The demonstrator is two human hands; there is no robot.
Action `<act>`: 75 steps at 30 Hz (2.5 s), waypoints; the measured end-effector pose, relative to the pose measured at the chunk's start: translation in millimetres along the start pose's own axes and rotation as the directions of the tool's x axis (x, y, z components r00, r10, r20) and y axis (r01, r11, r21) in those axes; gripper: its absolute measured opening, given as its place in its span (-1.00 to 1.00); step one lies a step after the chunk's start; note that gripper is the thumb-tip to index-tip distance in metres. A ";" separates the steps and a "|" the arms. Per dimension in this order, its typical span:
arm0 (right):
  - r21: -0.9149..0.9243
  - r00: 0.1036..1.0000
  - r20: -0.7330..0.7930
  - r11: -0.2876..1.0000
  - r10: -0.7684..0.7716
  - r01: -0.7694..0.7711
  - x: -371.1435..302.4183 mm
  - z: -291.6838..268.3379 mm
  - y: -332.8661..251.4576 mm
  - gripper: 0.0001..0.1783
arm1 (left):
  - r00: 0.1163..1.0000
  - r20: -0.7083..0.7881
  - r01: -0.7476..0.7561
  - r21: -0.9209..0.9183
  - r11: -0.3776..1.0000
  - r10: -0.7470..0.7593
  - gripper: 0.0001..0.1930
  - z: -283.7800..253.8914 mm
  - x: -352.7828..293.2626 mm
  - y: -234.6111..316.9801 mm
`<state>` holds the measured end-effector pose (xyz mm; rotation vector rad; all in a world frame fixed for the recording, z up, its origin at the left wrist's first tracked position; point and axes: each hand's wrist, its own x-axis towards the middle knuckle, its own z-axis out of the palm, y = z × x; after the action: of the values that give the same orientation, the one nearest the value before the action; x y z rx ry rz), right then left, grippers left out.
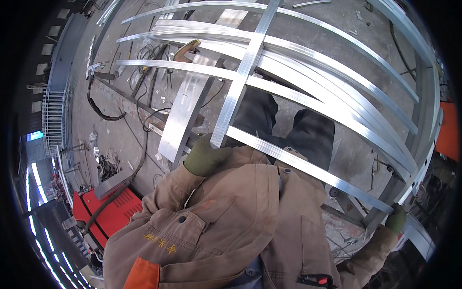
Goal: The person assembles a metal frame by placing and aligning metal bars on a larger frame structure. They adjust the bars to fit into place and occasionally use a measuring tape to check dimensions.
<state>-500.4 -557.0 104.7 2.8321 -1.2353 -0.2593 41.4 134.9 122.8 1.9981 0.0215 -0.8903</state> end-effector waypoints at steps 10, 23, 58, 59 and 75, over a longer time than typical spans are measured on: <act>-0.003 0.995 -0.022 0.995 -0.099 0.099 6.5 -12.1 8.8 -0.65 | 1.000 0.024 0.006 -0.020 1.000 -0.006 -0.43 5.7 3.1 -4.8; 0.430 0.955 -0.023 0.866 0.296 -0.258 -22.9 -4.0 98.3 -0.72 | 0.992 0.022 0.126 -0.114 0.985 -0.124 -0.68 2.8 0.0 3.1; 0.186 0.986 -0.025 0.968 -0.167 0.168 26.1 19.3 -401.2 -0.74 | 0.983 0.120 0.165 -0.283 0.945 -0.136 -0.56 -13.2 -2.5 9.7; 0.202 0.982 -0.042 0.961 -0.184 0.189 35.0 19.3 -409.2 -0.73 | 0.989 0.093 0.140 -0.309 0.941 -0.117 -0.58 -8.2 -1.2 10.4; 0.222 0.613 -0.706 0.711 -0.355 0.667 71.2 -128.1 -522.4 -0.39 | 0.999 0.032 0.040 -0.140 0.989 -0.036 -0.63 10.0 7.8 -16.6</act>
<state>-52.9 -256.6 166.9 3.1478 -0.2970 1.0541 35.7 134.5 102.7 1.8582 0.1028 -0.9174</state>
